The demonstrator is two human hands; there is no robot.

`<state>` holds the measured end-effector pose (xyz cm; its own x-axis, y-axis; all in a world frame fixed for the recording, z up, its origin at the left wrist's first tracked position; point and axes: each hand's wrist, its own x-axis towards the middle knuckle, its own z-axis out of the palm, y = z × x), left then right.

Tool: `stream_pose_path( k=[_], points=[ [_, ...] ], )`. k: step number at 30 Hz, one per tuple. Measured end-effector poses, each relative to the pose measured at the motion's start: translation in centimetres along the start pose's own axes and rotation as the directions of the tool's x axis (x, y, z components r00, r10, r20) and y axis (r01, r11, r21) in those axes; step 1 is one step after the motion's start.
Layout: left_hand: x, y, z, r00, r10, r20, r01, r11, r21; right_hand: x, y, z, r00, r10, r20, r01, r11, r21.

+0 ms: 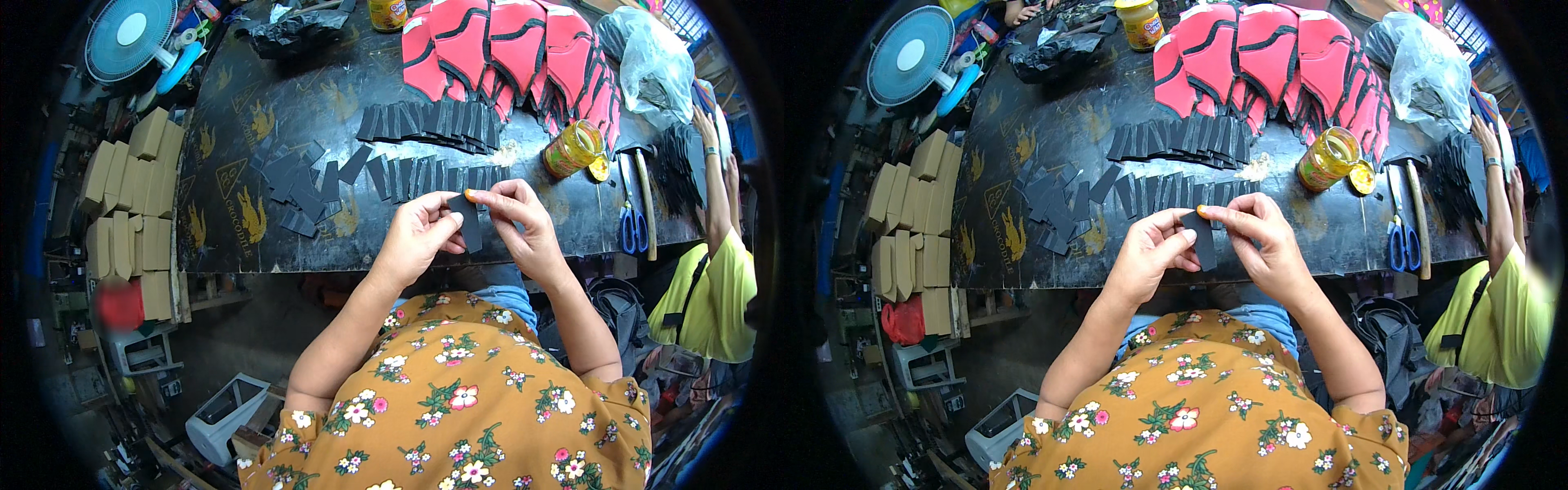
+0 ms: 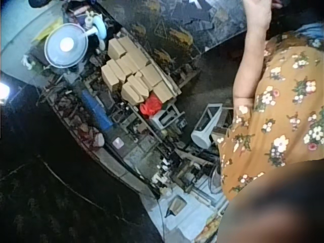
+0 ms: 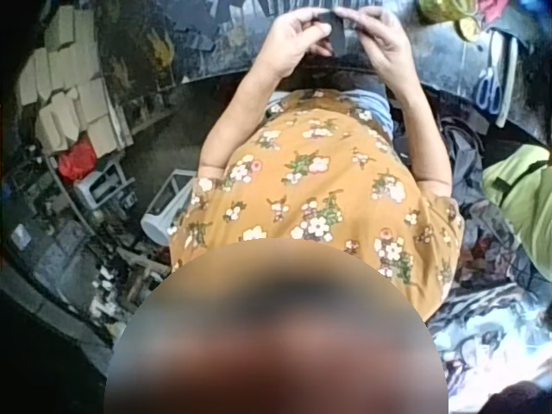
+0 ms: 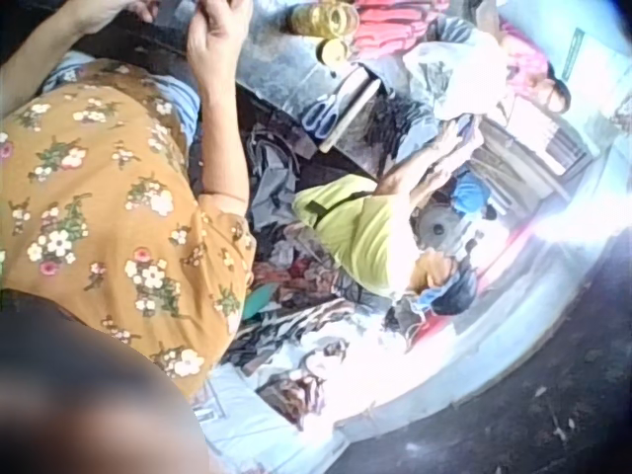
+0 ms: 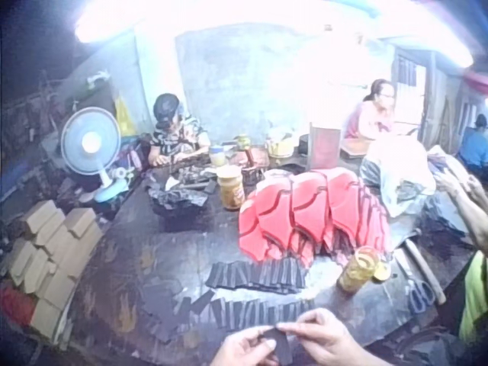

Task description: The person repeatedly picks small black rectangular pieces from a pile on a worktable, aligns them with other pieces, and places them into a growing stack. The person handles the pieces by hand without visible tools. The workspace contains red patterned items and cardboard boxes.

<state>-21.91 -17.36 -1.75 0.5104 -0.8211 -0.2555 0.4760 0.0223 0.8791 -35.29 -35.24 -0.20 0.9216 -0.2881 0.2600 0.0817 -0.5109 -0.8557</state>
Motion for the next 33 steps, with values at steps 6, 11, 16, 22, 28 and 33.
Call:
stream_pose_path(
  k=[6,11,16,22,28,33],
  points=[
    [0.2,0.3,-0.5,1.000,-0.009,-0.008,0.008,0.990,-0.140,-1.0,-1.2,-1.1,0.968,-0.245,0.050,0.249,0.926,-0.283],
    [0.6,0.6,-0.6,0.997,0.024,-0.075,-0.036,0.986,-0.166,-2.8,-1.5,-2.0,0.950,-0.302,0.083,0.311,0.879,-0.362],
    [4.1,0.5,1.1,0.964,0.263,-0.040,-0.240,0.923,0.301,-4.5,2.0,-3.3,0.961,-0.090,-0.260,0.009,0.955,-0.297],
    [10.0,-1.8,5.6,0.907,0.398,0.137,-0.368,0.590,0.719,-6.3,5.8,-4.0,0.893,-0.003,-0.450,-0.114,0.966,-0.233],
    [9.6,-1.9,6.0,0.812,0.564,0.151,-0.371,0.299,0.879,-6.3,6.7,-3.5,0.888,0.011,-0.460,-0.134,0.962,-0.237],
    [6.1,3.3,-1.1,0.687,0.721,0.090,-0.302,0.170,0.938,-5.8,6.0,-4.5,0.902,-0.005,-0.432,-0.102,0.969,-0.225]
  ],
)
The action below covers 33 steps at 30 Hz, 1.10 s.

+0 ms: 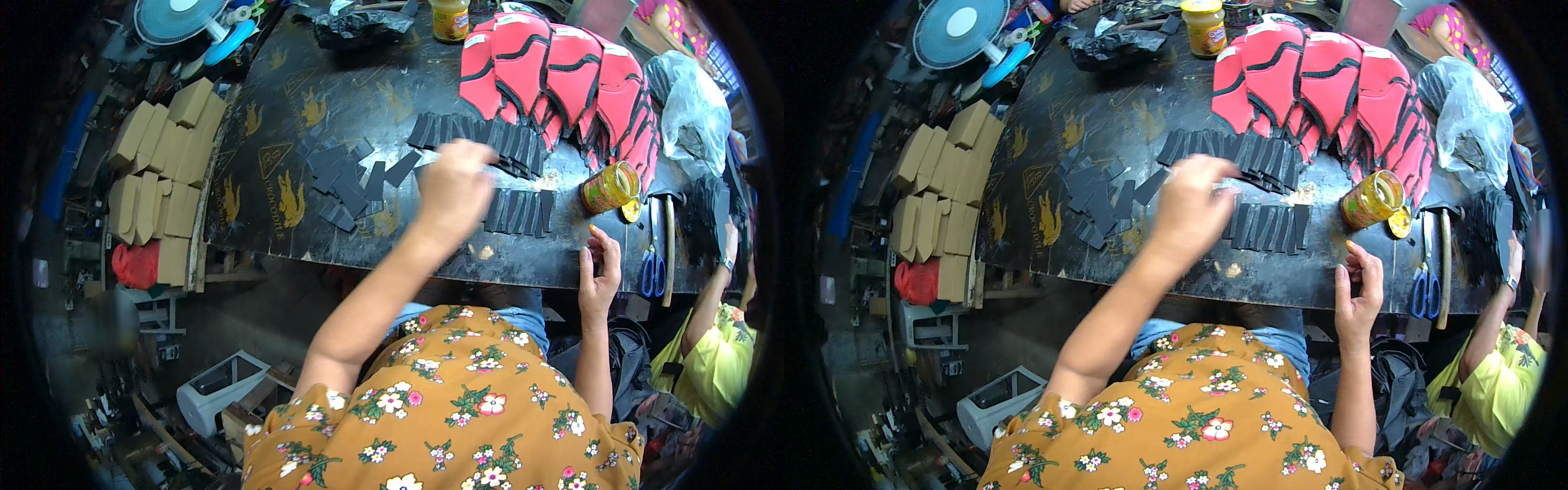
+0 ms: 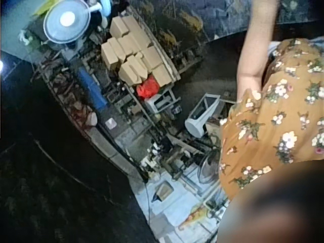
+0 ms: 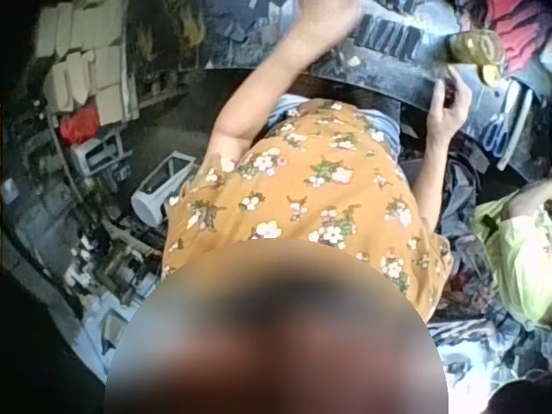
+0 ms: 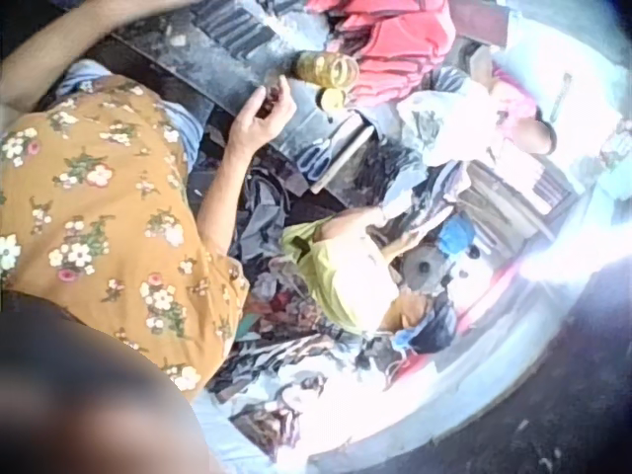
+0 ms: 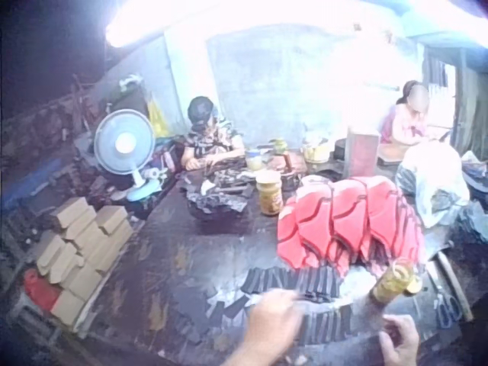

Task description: The person repeatedly picks small black rectangular pieces from a pile on a worktable, aligns them with other pieces, and places them into a growing stack. The person handles the pieces by hand without visible tools. The workspace contains red patterned items and cardboard boxes.

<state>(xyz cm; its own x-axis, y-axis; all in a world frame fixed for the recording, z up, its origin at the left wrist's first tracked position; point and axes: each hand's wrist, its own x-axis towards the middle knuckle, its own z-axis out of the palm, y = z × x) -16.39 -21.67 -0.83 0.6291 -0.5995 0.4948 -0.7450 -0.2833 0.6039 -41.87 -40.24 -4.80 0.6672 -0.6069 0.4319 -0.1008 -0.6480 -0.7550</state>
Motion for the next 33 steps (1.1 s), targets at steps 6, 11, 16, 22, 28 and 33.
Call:
stream_pose_path(
  k=[6,11,16,22,28,33],
  points=[
    [-2.2,-8.0,-8.5,0.953,-0.221,0.207,0.133,0.920,0.369,5.7,-2.6,-4.9,0.981,-0.153,-0.121,0.102,0.931,-0.352],
    [-2.7,-8.3,-7.8,0.976,-0.117,0.185,0.022,0.894,0.447,11.9,-5.1,-7.0,0.964,-0.196,0.182,0.267,0.676,-0.686],
    [-2.1,-8.6,-8.1,0.977,-0.113,0.183,0.004,0.861,0.509,13.9,-5.5,-5.9,0.947,-0.034,0.320,0.272,0.617,-0.739],
    [-1.7,-8.0,-10.8,0.997,0.017,-0.071,0.010,0.929,0.370,13.4,-4.6,-6.2,0.965,-0.237,0.112,0.253,0.729,-0.636],
    [-3.5,-3.8,-7.9,0.929,-0.369,0.031,0.321,0.762,-0.563,9.1,-4.6,-6.6,0.926,-0.376,0.026,0.284,0.651,-0.704],
    [-3.5,0.9,-3.1,0.892,-0.316,0.322,0.442,0.466,-0.766,6.4,-6.8,-6.4,0.987,-0.156,0.042,0.162,0.966,-0.200]
  ],
)
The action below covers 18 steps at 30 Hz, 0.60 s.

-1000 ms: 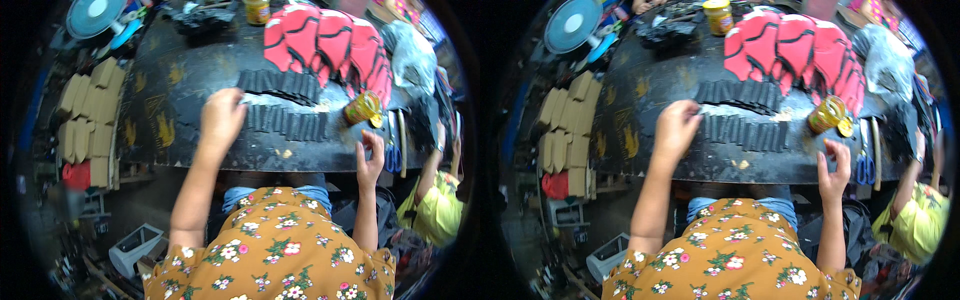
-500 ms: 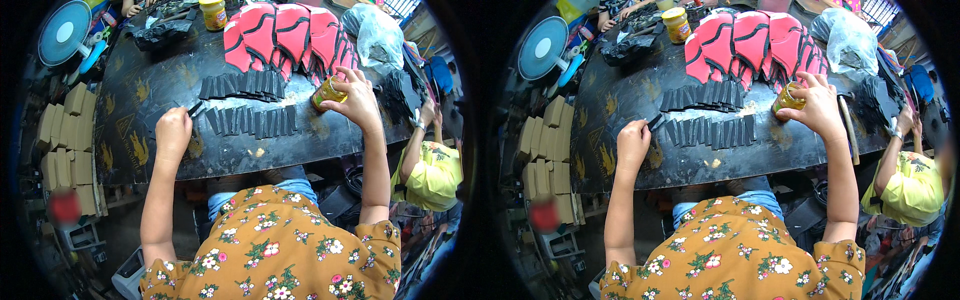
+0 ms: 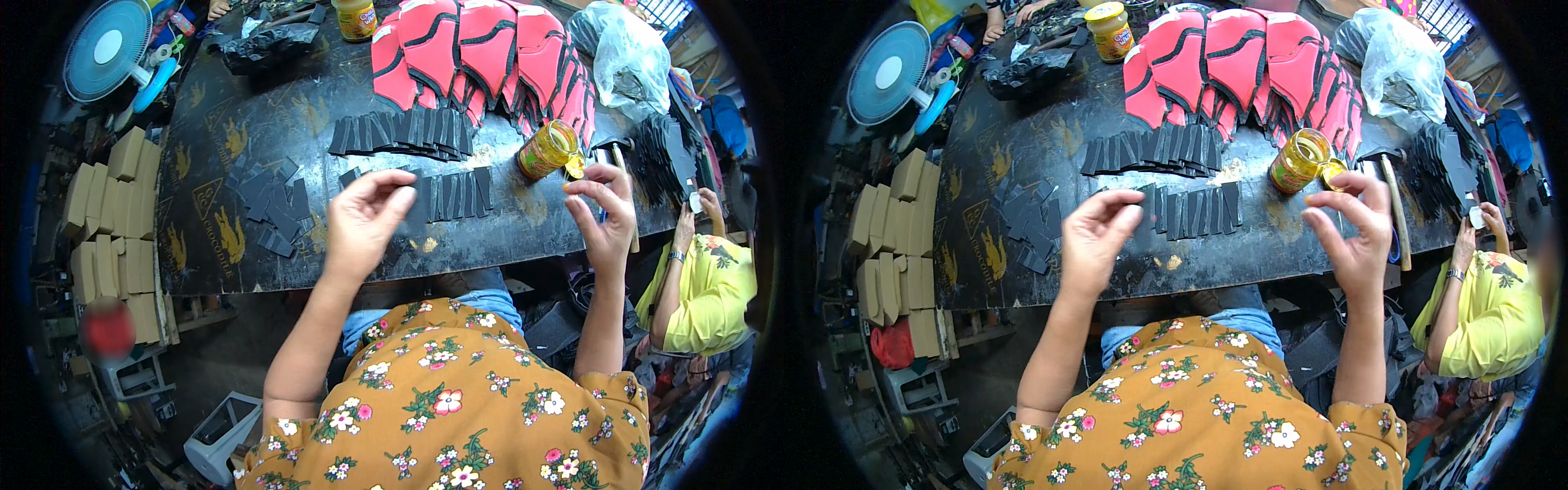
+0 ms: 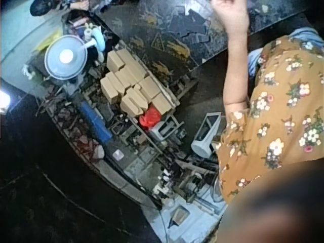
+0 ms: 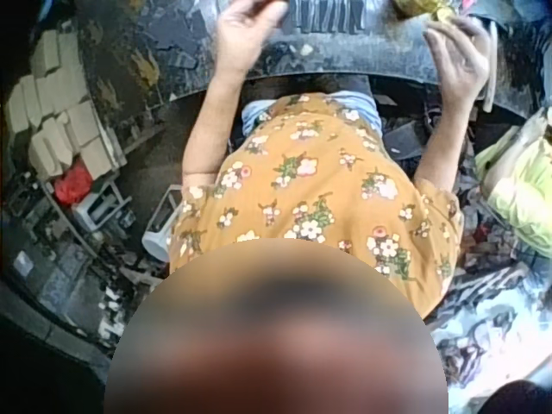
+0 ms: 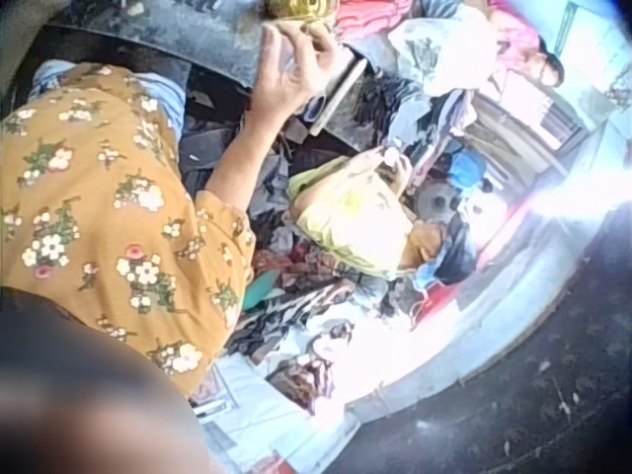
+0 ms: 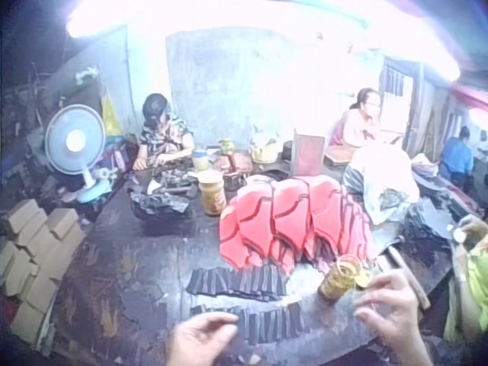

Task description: The person repeatedly picks small black rectangular pieces from a pile on a worktable, aligns them with other pieces, and places them into a growing stack. The person handles the pieces by hand without visible tools. The workspace contains red patterned items and cardboard boxes.

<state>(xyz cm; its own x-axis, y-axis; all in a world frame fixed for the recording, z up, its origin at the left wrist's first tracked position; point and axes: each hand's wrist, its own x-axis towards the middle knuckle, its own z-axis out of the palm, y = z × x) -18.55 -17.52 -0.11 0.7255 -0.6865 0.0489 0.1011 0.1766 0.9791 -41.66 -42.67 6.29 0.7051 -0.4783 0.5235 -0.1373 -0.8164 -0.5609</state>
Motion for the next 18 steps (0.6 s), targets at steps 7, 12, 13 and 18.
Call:
stream_pose_path(
  k=[7,12,13,18],
  points=[
    [0.0,-0.3,3.9,0.976,-0.188,0.109,0.205,0.963,-0.175,-0.9,-3.9,6.1,0.916,0.054,0.398,-0.253,0.846,0.469],
    [-0.3,0.0,4.1,0.967,-0.228,0.117,0.247,0.953,-0.178,-0.3,-3.8,9.0,0.962,-0.032,0.273,-0.101,0.883,0.459],
    [-0.3,0.0,4.2,0.968,-0.217,0.125,0.239,0.950,-0.203,-0.4,-3.7,9.1,0.964,-0.039,0.263,-0.081,0.899,0.431],
    [-0.2,-0.4,4.0,0.961,-0.233,0.149,0.264,0.934,-0.242,-1.0,-3.0,8.4,0.958,-0.193,0.213,0.147,0.966,0.213]
  ],
)
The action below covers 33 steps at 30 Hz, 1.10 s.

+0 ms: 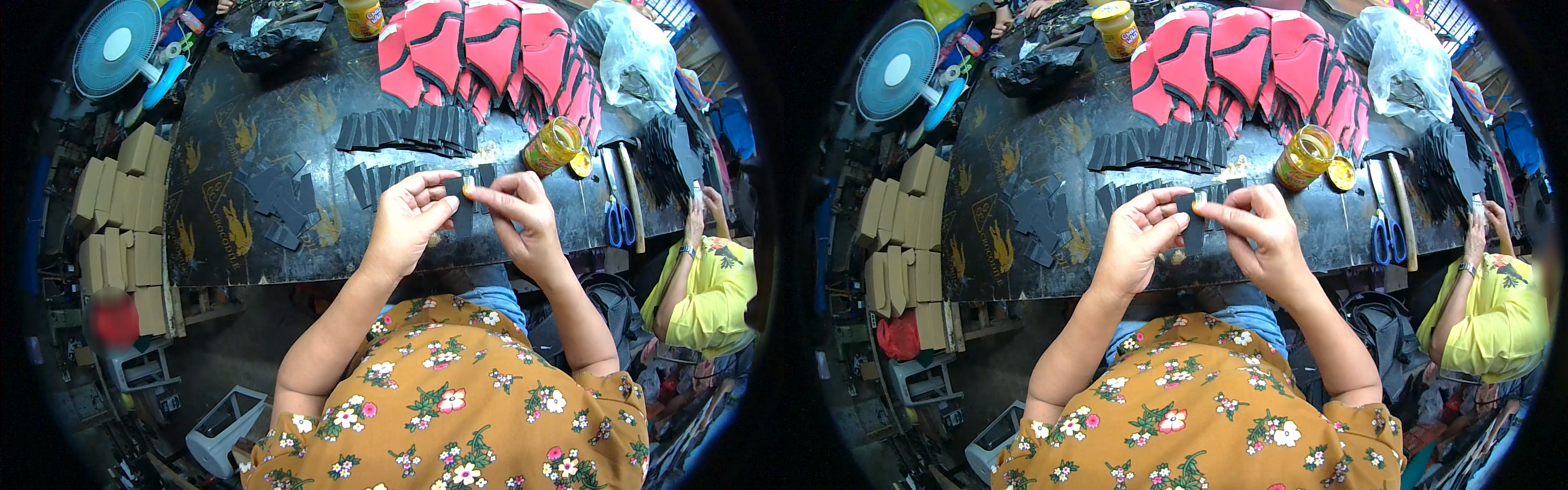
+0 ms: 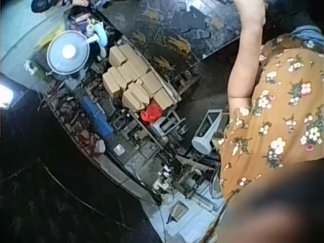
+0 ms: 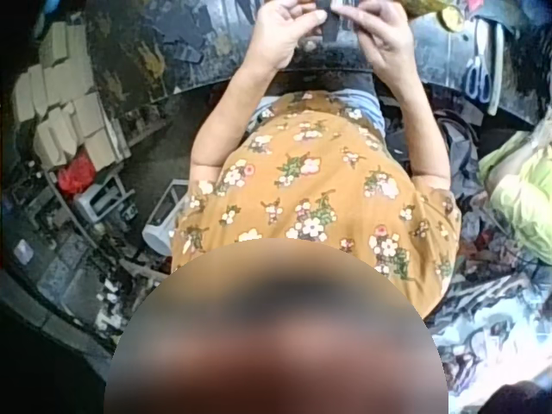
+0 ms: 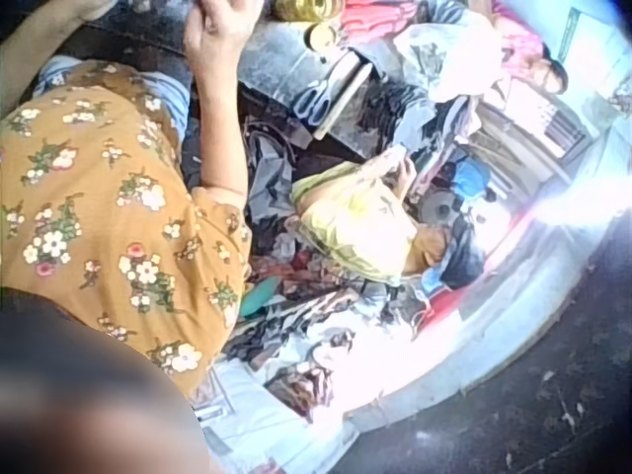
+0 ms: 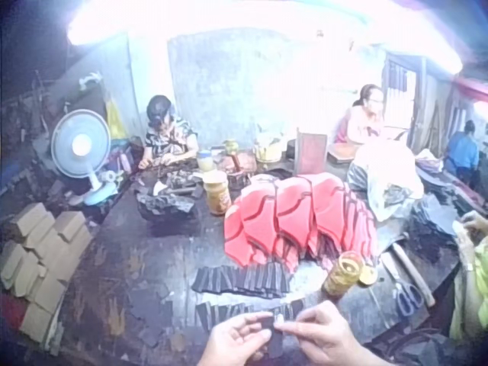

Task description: The person repeatedly picks small black rectangular pieces from a pile on a worktable, aligns them with other pieces, and places them into a growing stack. The person handles the pieces by hand without visible tools. The workspace contains red patterned items and cardboard boxes.

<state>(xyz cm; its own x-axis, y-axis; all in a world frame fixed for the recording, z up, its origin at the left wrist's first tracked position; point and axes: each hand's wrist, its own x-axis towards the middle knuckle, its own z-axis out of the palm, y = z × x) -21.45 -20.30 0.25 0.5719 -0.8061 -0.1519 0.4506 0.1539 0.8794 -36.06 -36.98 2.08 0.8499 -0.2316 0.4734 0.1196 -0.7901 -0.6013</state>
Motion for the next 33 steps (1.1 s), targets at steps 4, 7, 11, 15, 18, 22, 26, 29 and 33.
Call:
stream_pose_path(
  k=[4,7,11,15,18,22,26,29,33],
  points=[
    [0.3,-0.2,-0.2,0.998,-0.068,-0.012,0.067,0.995,-0.077,-1.6,-0.5,-0.9,0.983,-0.180,0.032,0.182,0.973,-0.141],
    [0.9,-0.4,0.0,0.996,-0.086,-0.038,0.080,0.987,-0.141,-3.3,-0.6,-1.3,0.979,-0.204,0.027,0.205,0.963,-0.175],
    [3.3,-1.0,0.5,0.982,0.178,-0.057,-0.163,0.966,0.200,-5.0,1.9,-1.6,0.996,0.051,-0.076,-0.063,0.984,-0.166],
    [6.4,-3.1,1.6,0.990,0.143,-0.004,-0.122,0.857,0.501,-6.3,5.1,-0.5,0.945,0.215,-0.248,-0.231,0.972,-0.038],
    [7.5,-4.8,2.6,0.930,0.360,0.078,-0.305,0.635,0.710,-7.2,6.2,0.4,0.934,0.254,-0.250,-0.266,0.964,-0.015],
    [7.1,-4.7,2.5,0.831,0.510,0.222,-0.359,0.186,0.915,-7.3,6.5,0.5,0.943,0.252,-0.219,-0.267,0.963,-0.042],
    [5.4,-2.0,-0.5,0.711,0.672,0.207,-0.345,0.077,0.935,-7.2,6.3,0.5,0.947,0.260,-0.190,-0.270,0.962,-0.033],
    [2.8,2.3,-7.0,0.657,0.745,0.118,-0.263,0.080,0.961,-7.1,6.2,0.1,0.942,0.281,-0.183,-0.284,0.959,0.014],
    [-3.5,6.6,-14.7,0.695,0.652,-0.303,0.122,0.308,0.943,-6.1,5.6,-2.1,0.943,0.255,-0.211,-0.271,0.962,-0.046]
  ],
)
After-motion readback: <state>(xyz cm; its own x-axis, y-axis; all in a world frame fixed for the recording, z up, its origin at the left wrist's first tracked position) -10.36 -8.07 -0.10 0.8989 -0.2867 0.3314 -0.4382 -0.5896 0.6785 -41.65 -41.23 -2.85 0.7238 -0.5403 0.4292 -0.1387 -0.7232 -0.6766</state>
